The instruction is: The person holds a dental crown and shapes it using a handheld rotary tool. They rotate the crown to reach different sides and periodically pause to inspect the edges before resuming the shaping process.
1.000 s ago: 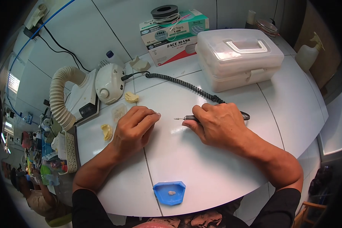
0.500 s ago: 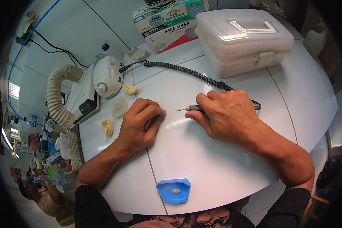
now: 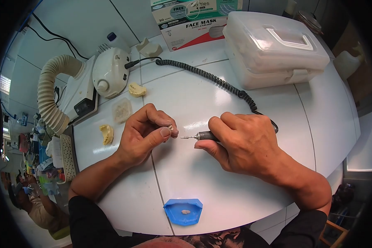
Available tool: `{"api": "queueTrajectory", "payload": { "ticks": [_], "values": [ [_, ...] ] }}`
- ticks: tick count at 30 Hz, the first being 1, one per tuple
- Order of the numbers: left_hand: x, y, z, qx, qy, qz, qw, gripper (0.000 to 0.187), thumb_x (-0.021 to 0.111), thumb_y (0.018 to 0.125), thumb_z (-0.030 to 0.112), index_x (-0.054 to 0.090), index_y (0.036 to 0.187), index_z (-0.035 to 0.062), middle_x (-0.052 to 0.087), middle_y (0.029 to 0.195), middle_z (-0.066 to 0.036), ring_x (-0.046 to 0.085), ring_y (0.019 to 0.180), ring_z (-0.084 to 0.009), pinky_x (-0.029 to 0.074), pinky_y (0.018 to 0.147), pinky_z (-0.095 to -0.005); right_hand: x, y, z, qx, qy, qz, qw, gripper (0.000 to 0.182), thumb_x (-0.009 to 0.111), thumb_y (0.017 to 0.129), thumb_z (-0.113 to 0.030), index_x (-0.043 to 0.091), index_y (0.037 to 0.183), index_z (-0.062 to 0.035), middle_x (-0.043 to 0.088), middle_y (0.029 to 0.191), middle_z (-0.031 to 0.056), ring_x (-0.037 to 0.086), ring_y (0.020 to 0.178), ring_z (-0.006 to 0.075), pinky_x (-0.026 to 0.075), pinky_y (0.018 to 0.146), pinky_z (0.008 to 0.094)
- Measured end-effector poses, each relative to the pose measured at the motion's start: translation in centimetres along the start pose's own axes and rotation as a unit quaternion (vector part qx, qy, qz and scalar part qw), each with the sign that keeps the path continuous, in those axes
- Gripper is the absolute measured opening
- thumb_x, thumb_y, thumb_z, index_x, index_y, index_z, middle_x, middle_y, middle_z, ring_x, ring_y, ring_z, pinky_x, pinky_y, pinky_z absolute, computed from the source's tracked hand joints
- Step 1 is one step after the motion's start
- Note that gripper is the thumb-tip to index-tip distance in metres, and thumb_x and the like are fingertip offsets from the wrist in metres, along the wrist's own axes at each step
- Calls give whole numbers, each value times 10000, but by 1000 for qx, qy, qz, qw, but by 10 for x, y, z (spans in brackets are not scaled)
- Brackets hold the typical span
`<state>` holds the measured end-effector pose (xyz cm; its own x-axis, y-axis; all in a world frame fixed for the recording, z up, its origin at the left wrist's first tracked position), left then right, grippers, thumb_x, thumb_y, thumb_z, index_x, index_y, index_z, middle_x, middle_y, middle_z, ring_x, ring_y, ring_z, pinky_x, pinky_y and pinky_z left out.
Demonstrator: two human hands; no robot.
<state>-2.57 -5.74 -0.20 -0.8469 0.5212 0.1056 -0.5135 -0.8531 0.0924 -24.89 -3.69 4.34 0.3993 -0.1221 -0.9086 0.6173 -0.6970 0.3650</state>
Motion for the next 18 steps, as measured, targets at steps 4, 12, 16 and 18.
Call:
{"api": "queueTrajectory", "payload": {
  "ticks": [4,12,16,18],
  "values": [
    [0,1,-3,-12,2,-13,1000,150,723,1078,17,642,1201,44,767,1153,-133,743,1098,-181,593,987,-346,1,0,1,3,1,-3,1000,453,794,1016,-472,615,833,-98,573,679,39,607,523,237,451,470,376],
    [5,-2,-1,-63,43,8,997,168,674,1102,-4,664,1270,3,777,1208,-140,754,1184,-192,611,1043,-348,0,0,0,-2,0,5,1000,450,789,1021,-473,623,837,-97,578,676,38,616,523,233,452,467,378],
    [11,-5,0,-48,65,18,997,168,668,1087,-48,659,1251,-8,775,1201,-137,749,1199,-188,611,1044,-341,4,-3,-1,11,-2,-13,1000,458,782,1024,-481,632,835,-92,593,670,43,622,518,238,460,465,383],
    [12,-6,-2,0,103,-1,995,163,677,1071,-75,664,1222,-15,776,1194,-135,748,1204,-186,609,1046,-338,4,-2,-1,16,-4,-25,1000,464,778,1026,-486,635,830,-91,600,665,46,625,512,241,462,462,386]
  ]
}}
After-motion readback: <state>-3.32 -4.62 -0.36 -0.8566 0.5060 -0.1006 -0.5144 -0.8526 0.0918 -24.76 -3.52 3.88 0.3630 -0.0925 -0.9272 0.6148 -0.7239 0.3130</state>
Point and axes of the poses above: each hand's wrist, its own y-axis towards the middle knuckle, its own x-axis out of the palm, z = x × y, the point moved 6 cm from there along y, towards the middle knuckle
